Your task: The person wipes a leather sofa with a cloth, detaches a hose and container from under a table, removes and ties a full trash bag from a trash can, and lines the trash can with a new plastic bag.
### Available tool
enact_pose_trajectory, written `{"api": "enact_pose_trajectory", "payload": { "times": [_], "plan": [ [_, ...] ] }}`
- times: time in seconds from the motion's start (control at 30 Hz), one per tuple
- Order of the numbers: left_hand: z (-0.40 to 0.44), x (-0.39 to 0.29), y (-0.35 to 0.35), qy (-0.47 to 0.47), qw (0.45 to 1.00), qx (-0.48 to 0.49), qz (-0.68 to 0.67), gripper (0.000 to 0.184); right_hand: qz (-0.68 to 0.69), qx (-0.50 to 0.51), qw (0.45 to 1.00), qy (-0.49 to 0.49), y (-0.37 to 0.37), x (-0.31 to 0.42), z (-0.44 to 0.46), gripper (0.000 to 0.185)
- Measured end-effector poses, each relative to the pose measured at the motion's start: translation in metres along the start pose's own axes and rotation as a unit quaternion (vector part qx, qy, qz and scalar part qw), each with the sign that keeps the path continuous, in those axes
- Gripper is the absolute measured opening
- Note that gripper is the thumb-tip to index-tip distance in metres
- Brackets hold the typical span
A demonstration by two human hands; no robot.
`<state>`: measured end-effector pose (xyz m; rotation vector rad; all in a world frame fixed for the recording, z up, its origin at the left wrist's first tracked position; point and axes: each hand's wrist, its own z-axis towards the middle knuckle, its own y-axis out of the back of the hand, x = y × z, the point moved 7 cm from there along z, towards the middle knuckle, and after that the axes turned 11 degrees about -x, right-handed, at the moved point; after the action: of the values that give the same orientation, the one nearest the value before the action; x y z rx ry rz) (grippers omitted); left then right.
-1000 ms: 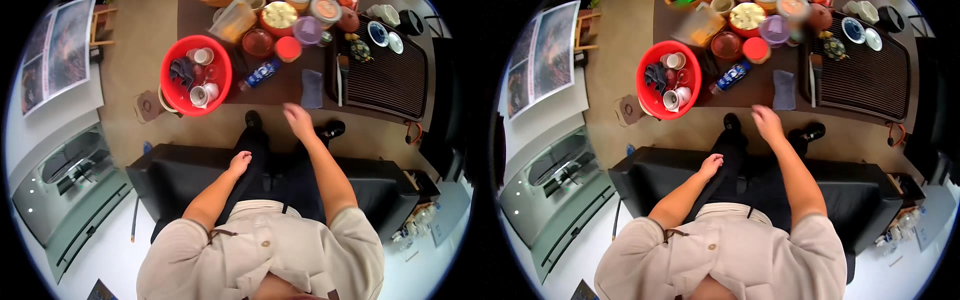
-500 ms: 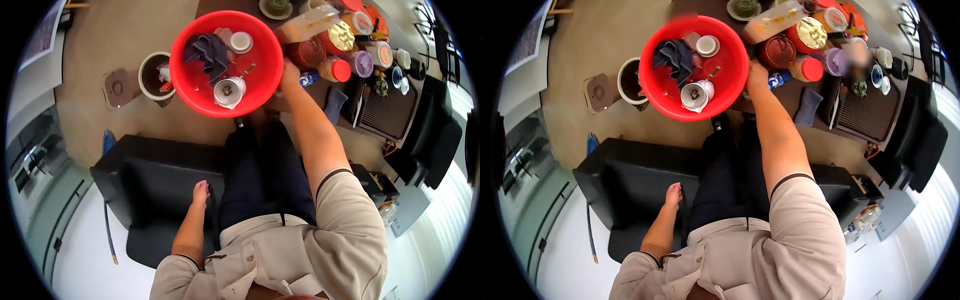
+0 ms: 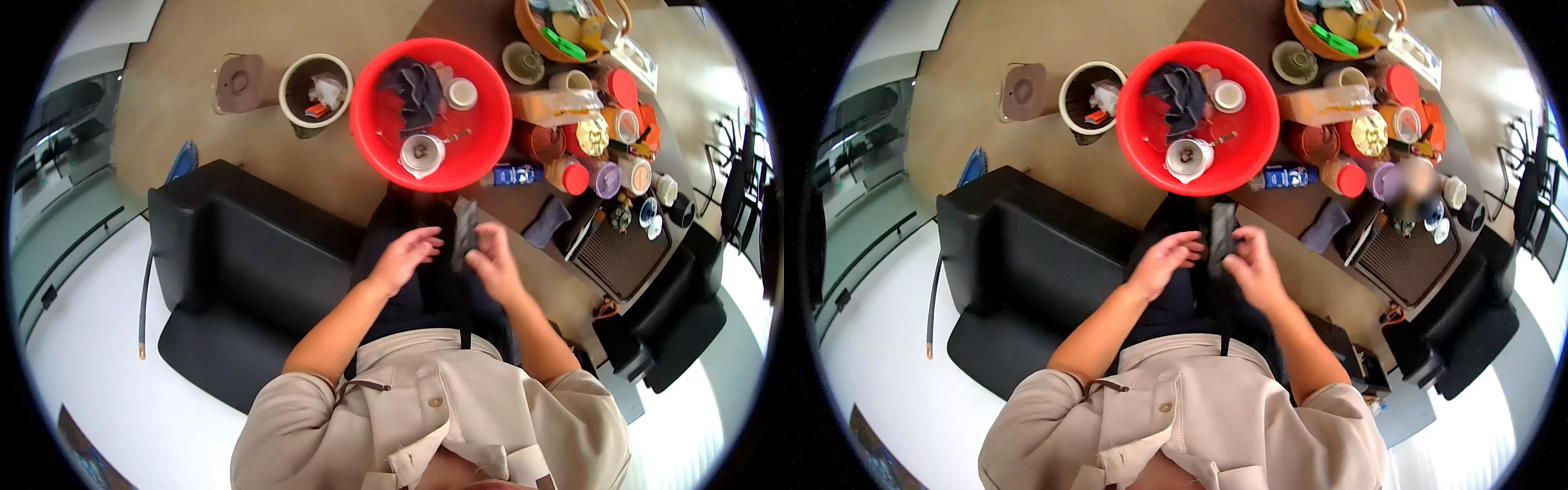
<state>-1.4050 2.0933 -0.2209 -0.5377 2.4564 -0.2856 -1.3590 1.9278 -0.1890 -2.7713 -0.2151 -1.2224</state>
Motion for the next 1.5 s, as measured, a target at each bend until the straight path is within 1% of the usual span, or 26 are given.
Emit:
{"api": "enact_pose_trajectory", "payload": {
  "times": [0.07,0.1,0.13,0.2,0.23,0.27,0.33,0.4,0.43,0.47,0.53,0.63,0.67,0.73,0.77,0.83,0.87,0.93,0.97,1.03,1.17,1.2,1.33,1.37,1.43,1.5],
  "plan": [
    [-0.001,-0.006,-0.015,0.015,0.998,0.018,-0.059,0.036,0.074,0.083,0.992,-0.059,-0.049,-0.002,-0.013,0.036],
    [-0.007,-0.016,-0.011,0.027,0.998,0.012,-0.055,0.027,0.016,0.105,0.994,-0.002,-0.065,0.003,-0.013,0.036],
    [-0.011,-0.021,-0.004,0.026,0.998,0.007,-0.059,0.027,-0.027,0.099,0.995,0.009,-0.081,0.007,-0.011,0.032],
    [-0.011,-0.039,0.033,-0.033,0.986,-0.134,-0.098,0.019,-0.199,0.154,0.968,0.006,-0.111,0.025,0.002,0.034],
    [-0.005,-0.032,0.06,-0.052,0.982,-0.134,-0.119,0.019,-0.241,0.144,0.957,0.076,-0.13,0.031,0.012,0.044],
    [-0.011,-0.052,0.073,-0.068,0.982,-0.134,-0.116,0.019,-0.292,0.082,0.935,0.183,-0.147,0.045,0.018,0.057],
    [-0.002,-0.053,0.117,-0.093,0.982,-0.156,-0.057,0.02,-0.277,0.037,0.929,0.243,-0.189,0.064,0.031,0.061],
    [-0.005,-0.086,0.146,-0.084,0.981,-0.137,-0.112,0.024,-0.162,0.062,0.978,0.116,-0.231,0.043,0.052,0.058],
    [0.002,-0.079,0.172,-0.079,0.974,-0.125,-0.171,0.03,-0.17,0.049,0.98,0.089,-0.252,0.041,0.06,0.044],
    [-0.005,-0.093,0.188,-0.061,0.963,-0.115,-0.236,0.033,-0.254,0.062,0.955,0.138,-0.27,0.044,0.069,0.027],
    [-0.015,-0.114,0.227,-0.07,0.962,-0.121,-0.234,0.03,-0.255,0.04,0.952,0.163,-0.307,0.052,0.083,0.014],
    [-0.018,-0.125,0.287,-0.083,0.954,-0.19,-0.217,0.028,-0.067,0.067,0.995,-0.009,-0.348,0.039,0.096,0.003],
    [-0.018,-0.133,0.305,-0.064,0.951,-0.222,-0.206,0.029,-0.074,0.069,0.995,-0.009,-0.358,0.041,0.099,0.003],
    [-0.014,-0.138,0.337,-0.074,0.923,-0.251,-0.283,0.029,0.104,0.066,0.991,-0.053,-0.374,0.045,0.103,0.005],
    [-0.012,-0.144,0.348,-0.093,0.918,-0.251,-0.292,0.029,0.182,0.017,0.98,-0.082,-0.374,0.051,0.103,0.009],
    [-0.008,-0.146,0.37,-0.112,0.909,-0.29,-0.279,0.028,0.209,-0.031,0.977,-0.04,-0.371,0.072,0.113,0.005],
    [-0.007,-0.154,0.378,-0.125,0.906,-0.301,-0.272,0.028,0.202,-0.113,0.972,-0.029,-0.363,0.089,0.112,0.007],
    [0.001,-0.155,0.394,-0.145,0.9,-0.32,-0.259,0.029,0.209,-0.179,0.961,-0.002,-0.337,0.094,0.127,0.005],
    [0.003,-0.158,0.401,-0.17,0.896,-0.331,-0.242,0.03,0.239,-0.164,0.957,0.031,-0.343,0.118,0.128,0.005],
    [0.006,-0.162,0.406,-0.179,0.894,-0.334,-0.24,0.03,0.233,-0.167,0.957,0.054,-0.306,0.114,0.141,0.007],
    [0.009,-0.173,0.397,-0.193,0.892,-0.317,-0.26,0.029,0.222,-0.161,0.952,0.135,-0.29,0.139,0.148,0.01],
    [0.01,-0.175,0.393,-0.192,0.888,-0.299,-0.291,0.029,0.23,-0.132,0.954,0.139,-0.289,0.145,0.152,0.01],
    [0.01,-0.175,0.391,-0.166,0.892,-0.305,-0.289,0.028,0.212,-0.135,0.955,0.158,-0.271,0.168,0.155,0.01],
    [0.009,-0.178,0.39,-0.167,0.893,-0.305,-0.286,0.028,0.136,-0.183,0.956,0.183,-0.258,0.177,0.153,0.009],
    [0.006,-0.174,0.388,-0.11,0.897,-0.305,-0.3,0.028,0.207,-0.199,0.939,0.189,-0.242,0.19,0.15,0.01],
    [0.009,-0.175,0.389,-0.127,0.903,-0.311,-0.268,0.026,0.192,-0.224,0.928,0.228,-0.215,0.199,0.149,0.011]
  ]
}}
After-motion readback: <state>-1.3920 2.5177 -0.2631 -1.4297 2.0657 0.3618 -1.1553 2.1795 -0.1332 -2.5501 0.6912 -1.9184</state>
